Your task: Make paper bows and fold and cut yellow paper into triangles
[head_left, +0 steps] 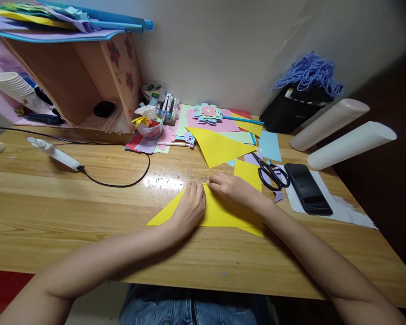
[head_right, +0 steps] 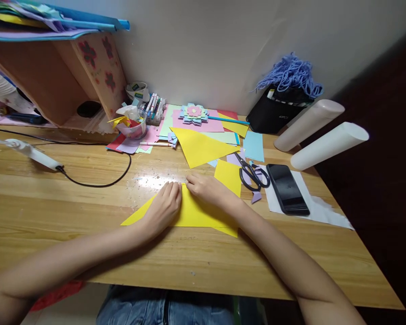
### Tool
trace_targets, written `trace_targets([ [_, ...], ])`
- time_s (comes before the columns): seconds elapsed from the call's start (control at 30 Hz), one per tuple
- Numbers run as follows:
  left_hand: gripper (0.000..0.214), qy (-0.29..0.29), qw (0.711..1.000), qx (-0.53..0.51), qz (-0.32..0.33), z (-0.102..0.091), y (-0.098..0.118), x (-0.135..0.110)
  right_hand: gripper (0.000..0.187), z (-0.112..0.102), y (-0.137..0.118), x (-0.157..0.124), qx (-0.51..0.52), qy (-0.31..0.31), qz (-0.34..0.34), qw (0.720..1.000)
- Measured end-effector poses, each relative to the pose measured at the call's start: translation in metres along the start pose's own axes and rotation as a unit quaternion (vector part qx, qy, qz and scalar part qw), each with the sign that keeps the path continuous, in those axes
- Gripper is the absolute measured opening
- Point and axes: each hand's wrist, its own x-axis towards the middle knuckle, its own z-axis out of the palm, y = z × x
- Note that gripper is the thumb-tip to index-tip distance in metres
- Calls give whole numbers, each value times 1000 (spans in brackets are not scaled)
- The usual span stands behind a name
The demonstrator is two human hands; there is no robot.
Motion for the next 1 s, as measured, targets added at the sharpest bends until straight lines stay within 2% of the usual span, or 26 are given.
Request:
trace_targets([
  [0.13, 36, 1, 1000, -12, 9, 4, -1, 3, 22, 5, -2, -9, 29, 30, 23, 999],
  [0.33, 38, 15, 999, -26, -34, 10, 2, 5, 22, 14, 2, -25, 67, 103, 58, 991],
  [0.53, 36, 19, 1000, -1, 4, 10, -3, 4, 25, 16, -2, -25, 102, 148, 98, 979],
  [0.67, 35, 11, 1000, 6, 15, 9, -3, 4, 34, 20, -7, -23, 143, 143, 87, 975],
  [0.77, 32, 11, 1000, 5, 2, 9, -1, 4, 26, 24, -7, -23, 165, 156, 93, 969],
  [0.9, 23, 1, 999, -50, -9, 10, -8, 7, 17, 28, -5, -23, 184, 191, 113, 957],
  [1.0, 16, 2, 988, -151, -39, 13, -26, 12, 15, 28, -6, -21, 193, 199, 122, 953],
])
